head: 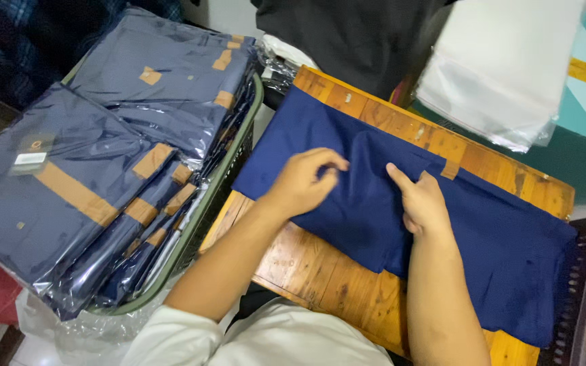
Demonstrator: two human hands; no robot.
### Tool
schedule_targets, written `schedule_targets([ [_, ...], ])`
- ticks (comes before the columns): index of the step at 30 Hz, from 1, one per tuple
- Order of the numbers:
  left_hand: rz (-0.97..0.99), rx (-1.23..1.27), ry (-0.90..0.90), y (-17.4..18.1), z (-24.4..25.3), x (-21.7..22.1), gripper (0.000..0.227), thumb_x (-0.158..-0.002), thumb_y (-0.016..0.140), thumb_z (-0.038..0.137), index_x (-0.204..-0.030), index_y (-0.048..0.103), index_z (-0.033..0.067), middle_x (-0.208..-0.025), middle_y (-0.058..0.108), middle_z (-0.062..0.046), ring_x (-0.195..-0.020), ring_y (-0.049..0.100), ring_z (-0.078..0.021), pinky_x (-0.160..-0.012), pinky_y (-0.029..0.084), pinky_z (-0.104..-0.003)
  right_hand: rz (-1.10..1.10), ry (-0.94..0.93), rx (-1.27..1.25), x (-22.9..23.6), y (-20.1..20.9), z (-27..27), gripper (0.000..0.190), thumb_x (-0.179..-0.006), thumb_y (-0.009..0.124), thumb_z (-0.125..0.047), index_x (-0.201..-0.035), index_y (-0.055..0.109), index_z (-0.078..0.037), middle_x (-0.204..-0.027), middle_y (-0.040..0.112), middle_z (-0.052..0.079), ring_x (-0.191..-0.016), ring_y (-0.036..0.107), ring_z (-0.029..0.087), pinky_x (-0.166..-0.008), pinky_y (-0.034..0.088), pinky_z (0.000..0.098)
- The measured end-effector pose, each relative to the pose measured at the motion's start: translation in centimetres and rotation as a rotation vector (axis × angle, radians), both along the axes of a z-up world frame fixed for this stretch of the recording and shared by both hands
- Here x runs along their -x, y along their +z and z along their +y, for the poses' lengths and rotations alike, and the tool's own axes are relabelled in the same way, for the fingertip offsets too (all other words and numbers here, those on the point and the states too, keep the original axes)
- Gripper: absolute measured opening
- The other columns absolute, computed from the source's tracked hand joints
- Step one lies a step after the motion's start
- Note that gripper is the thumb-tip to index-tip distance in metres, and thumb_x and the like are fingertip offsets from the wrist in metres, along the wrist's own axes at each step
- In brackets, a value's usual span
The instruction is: The person folds a blue shirt and places it into a clear plastic bag.
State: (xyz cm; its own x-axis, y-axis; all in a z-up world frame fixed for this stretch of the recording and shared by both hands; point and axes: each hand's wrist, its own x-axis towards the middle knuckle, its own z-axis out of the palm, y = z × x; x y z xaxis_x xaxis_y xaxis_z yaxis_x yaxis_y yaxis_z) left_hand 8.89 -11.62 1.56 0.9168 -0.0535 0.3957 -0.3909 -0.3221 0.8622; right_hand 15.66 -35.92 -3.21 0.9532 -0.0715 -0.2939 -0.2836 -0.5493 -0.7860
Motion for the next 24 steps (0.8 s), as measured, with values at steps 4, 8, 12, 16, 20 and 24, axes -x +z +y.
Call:
schedule_targets([
  [4,0.183,-0.694,0.169,0.7,3.8,3.5,0.036,-0.086,0.071,0.030,-0.122,0.068,0.0312,-0.137,0.063,0.005,-0.140,0.048,-0.0214,-0.099,0.034,-0.046,0.109,-0.178,-0.044,2.3,6.8,2.0,0.077,-0.095,0.069,-0.060,-0.144,0.056,-0.002,-0.138,0.056,0.030,-0.091,0.071,0.033,-0.054,0.057,0.0486],
  [8,0.392,-0.755,0.058,2.5,4.5,5.6,0.067,-0.089,0.069,0.054,-0.146,0.054,0.0225,-0.164,0.033,-0.015,-0.154,0.021,-0.0425,-0.110,0.017,-0.075,0.035,-0.255,-0.212,1.1,7.0,2.0,0.070,-0.106,0.059,-0.047,-0.147,0.045,0.008,-0.149,0.041,0.032,-0.145,0.034,0.041,-0.115,0.030,0.0587],
  [12,0.490,-0.819,-0.091,4.7,3.9,6.2,0.111,-0.065,0.085,0.067,-0.157,0.041,0.0240,-0.170,0.016,-0.019,-0.155,0.007,-0.0494,-0.110,0.007,-0.081,-0.019,-0.224,0.009,1.2,8.2,1.5,0.057,-0.105,0.060,-0.055,-0.132,0.067,-0.005,-0.119,0.070,0.017,-0.123,0.062,0.035,-0.100,0.048,0.0506],
  [16,0.488,-0.940,-0.116,3.7,3.4,6.1,0.106,-0.067,0.088,0.058,-0.156,0.041,0.0252,-0.170,0.016,-0.018,-0.155,0.007,-0.0477,-0.110,0.009,-0.080,0.009,-0.123,0.196,-0.9,5.2,-0.7,0.046,-0.103,0.061,-0.054,-0.124,0.074,-0.016,-0.107,0.075,0.008,-0.114,0.067,0.032,-0.093,0.051,0.0476],
  [20,0.206,-0.845,-0.163,0.0,1.4,7.0,0.068,-0.074,0.082,0.048,-0.136,0.061,0.0299,-0.153,0.048,-0.008,-0.148,0.035,-0.0333,-0.104,0.023,-0.070,-0.192,-0.075,0.358,-3.6,-0.7,-5.2,0.043,-0.095,0.074,-0.046,-0.121,0.073,-0.013,-0.089,0.075,0.007,-0.102,0.071,0.033,-0.087,0.055,0.0489],
  [24,0.004,-0.755,-0.201,-2.5,-0.9,7.4,0.028,-0.086,0.074,0.044,-0.109,0.073,0.0286,-0.122,0.068,0.001,-0.130,0.056,-0.0187,-0.096,0.029,-0.053,-0.774,0.159,0.388,-3.9,1.8,-5.1,0.042,-0.088,0.085,-0.012,-0.123,0.068,0.004,-0.102,0.064,0.024,-0.107,0.062,0.047,-0.095,0.049,0.0523],
])
